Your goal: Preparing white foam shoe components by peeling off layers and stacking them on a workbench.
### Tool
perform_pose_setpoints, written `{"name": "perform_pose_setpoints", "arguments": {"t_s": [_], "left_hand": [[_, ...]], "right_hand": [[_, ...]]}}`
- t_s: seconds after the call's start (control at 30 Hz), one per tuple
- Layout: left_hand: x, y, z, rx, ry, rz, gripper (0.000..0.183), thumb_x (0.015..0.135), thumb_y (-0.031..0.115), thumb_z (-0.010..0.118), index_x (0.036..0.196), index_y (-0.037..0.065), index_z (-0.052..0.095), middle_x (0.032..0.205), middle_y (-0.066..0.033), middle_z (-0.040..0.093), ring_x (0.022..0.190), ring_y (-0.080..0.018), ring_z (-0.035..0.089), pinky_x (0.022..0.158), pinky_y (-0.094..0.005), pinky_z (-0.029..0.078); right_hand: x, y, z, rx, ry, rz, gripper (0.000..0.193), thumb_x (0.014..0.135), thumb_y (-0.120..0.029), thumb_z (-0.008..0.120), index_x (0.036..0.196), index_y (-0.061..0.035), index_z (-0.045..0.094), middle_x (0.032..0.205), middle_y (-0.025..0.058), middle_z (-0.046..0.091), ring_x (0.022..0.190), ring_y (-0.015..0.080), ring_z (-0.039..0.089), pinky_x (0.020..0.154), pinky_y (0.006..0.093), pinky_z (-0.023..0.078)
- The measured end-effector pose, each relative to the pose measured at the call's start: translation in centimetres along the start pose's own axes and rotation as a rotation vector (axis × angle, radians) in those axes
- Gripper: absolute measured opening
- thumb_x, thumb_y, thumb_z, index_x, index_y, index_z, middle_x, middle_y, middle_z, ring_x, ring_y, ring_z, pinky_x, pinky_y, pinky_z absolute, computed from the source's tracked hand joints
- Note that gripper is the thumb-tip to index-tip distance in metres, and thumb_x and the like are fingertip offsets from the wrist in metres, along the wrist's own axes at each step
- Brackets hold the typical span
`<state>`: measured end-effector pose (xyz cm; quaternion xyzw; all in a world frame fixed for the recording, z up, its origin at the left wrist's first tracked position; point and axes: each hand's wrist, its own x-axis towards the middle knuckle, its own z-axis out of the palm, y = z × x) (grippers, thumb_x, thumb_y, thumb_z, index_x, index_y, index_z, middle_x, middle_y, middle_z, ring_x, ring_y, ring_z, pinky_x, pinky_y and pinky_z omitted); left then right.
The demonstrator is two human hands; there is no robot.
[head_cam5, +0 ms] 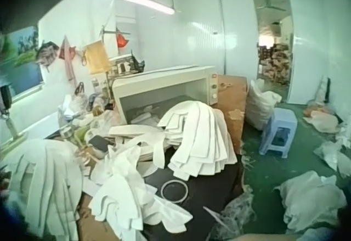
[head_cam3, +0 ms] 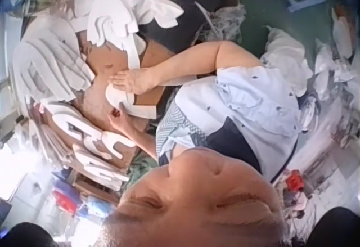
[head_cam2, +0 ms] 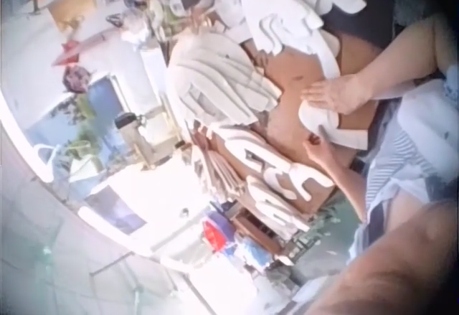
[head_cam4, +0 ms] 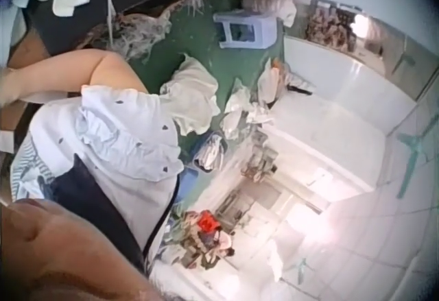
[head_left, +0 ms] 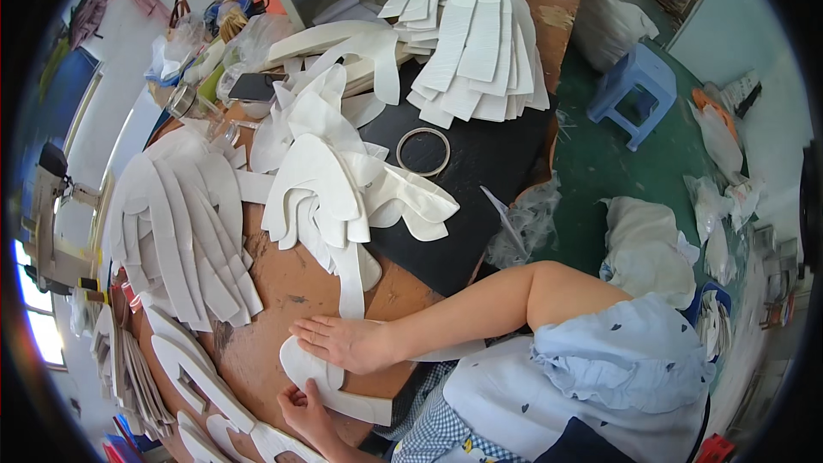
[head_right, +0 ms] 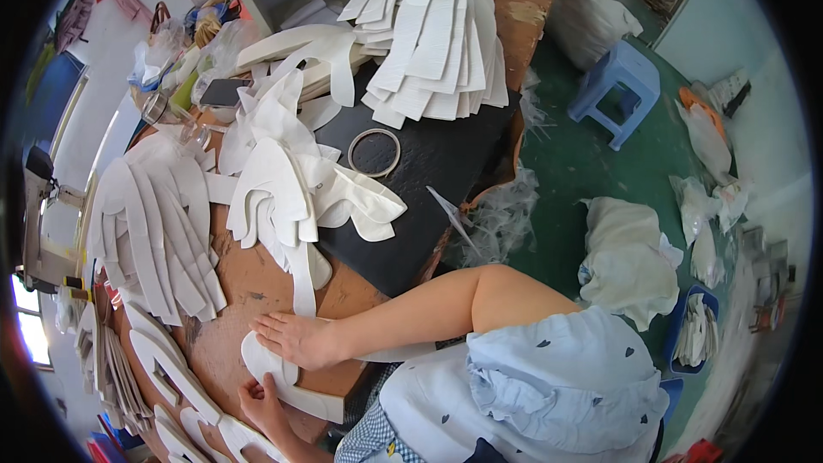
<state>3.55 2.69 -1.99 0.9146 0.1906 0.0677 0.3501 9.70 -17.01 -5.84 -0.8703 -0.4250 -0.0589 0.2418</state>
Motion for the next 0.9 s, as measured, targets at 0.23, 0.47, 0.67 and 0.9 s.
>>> {"name": "perform_pose_setpoints", "arguments": {"t_s": [0.23,0.47,0.67,0.9], "left_hand": [[0.1,-0.9,0.9,-0.297,0.002,0.018,0.030,0.085,0.006,0.076,0.102,0.000,0.053,0.090,-0.0055,0.054,0.074,-0.0133,0.052,0.065,-0.0242,0.046],[-2.1,0.6,-0.8,-0.434,0.029,0.047,0.029,0.090,-0.003,0.064,0.115,-0.001,0.050,0.097,-0.0072,0.059,0.089,-0.0142,0.059,0.080,-0.0258,0.049],[-4.4,4.3,-0.3,-0.723,-0.069,0.040,0.034,0.099,0.001,0.054,0.133,-0.001,0.047,0.119,-0.0107,0.063,0.104,-0.0137,0.061,0.089,-0.0253,0.048],[-6.1,4.6,-1.5,-0.826,-0.111,-0.046,0.038,0.101,0.007,0.055,0.137,0.002,0.046,0.132,-0.0149,0.059,0.125,-0.0178,0.055,0.100,-0.0279,0.044]], "right_hand": [[0.2,-0.2,-0.7,-0.120,-0.055,0.036,0.062,0.093,-0.019,0.044,0.145,0.0135,0.035,0.156,0.0306,0.028,0.148,0.0386,0.027,0.121,0.0442,0.023],[1.5,-1.3,-0.8,-0.170,0.150,-0.045,0.037,0.083,-0.015,0.057,0.113,0.0060,0.062,0.126,0.0228,0.059,0.129,0.0359,0.049,0.104,0.0491,0.043],[0.2,-2.8,-3.5,0.497,0.101,0.206,0.025,0.090,-0.020,0.065,0.104,-0.0004,0.056,0.095,0.0184,0.060,0.090,0.0344,0.063,0.080,0.0436,0.052],[2.4,-4.2,-7.0,0.820,-0.145,0.369,0.027,0.092,-0.026,0.071,0.097,-0.0015,0.059,0.086,0.0096,0.067,0.077,0.0209,0.067,0.071,0.0323,0.054]]}}
